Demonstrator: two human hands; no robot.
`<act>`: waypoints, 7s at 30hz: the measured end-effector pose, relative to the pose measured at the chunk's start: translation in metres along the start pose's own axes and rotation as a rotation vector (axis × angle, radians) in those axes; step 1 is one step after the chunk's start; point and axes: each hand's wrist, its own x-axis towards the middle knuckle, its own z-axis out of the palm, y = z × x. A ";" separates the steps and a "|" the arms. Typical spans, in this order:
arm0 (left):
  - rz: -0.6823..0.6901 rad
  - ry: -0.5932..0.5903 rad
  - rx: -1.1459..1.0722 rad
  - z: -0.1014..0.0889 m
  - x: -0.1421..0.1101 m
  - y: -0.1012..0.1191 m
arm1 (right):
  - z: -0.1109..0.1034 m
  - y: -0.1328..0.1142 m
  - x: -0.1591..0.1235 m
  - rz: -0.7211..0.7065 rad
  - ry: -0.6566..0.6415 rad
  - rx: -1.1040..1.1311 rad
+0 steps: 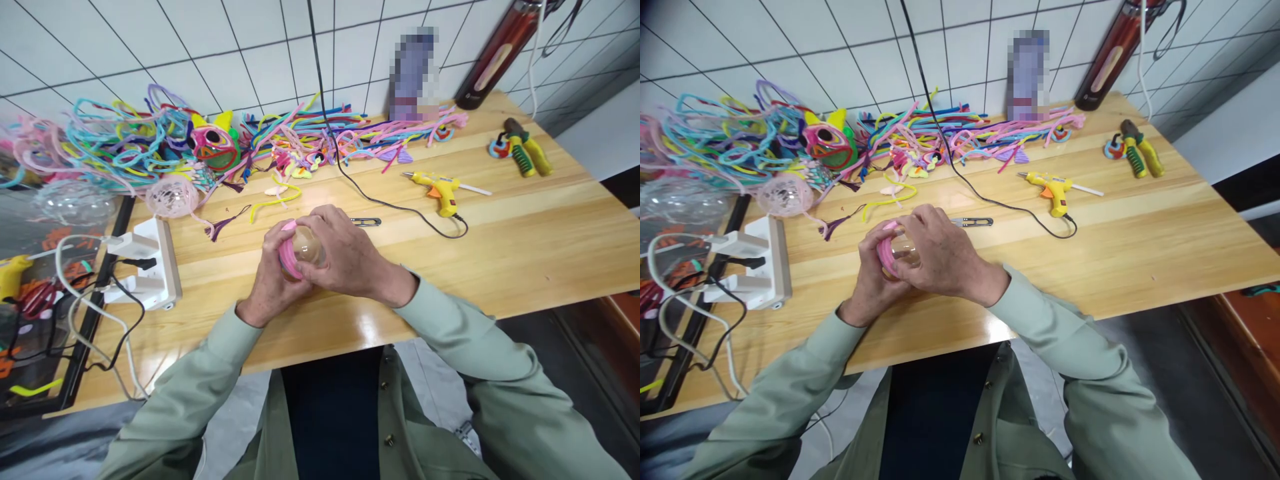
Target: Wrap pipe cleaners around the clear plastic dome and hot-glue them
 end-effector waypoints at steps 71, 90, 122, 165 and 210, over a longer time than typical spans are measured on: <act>-0.529 -0.086 -0.534 -0.009 0.006 -0.007 | -0.022 0.018 0.003 0.074 -0.169 0.234; -0.500 -0.077 -0.628 -0.005 -0.001 -0.006 | -0.026 0.014 0.002 0.099 -0.152 0.239; -0.594 0.138 -0.840 0.000 0.003 -0.004 | 0.001 0.024 -0.011 -0.207 -0.046 0.034; -0.432 -0.262 -0.707 -0.033 0.016 0.006 | -0.003 0.021 -0.016 -0.138 -0.094 -0.021; -0.182 -0.205 -0.534 -0.014 0.002 -0.017 | -0.004 0.029 -0.010 -0.124 -0.096 -0.035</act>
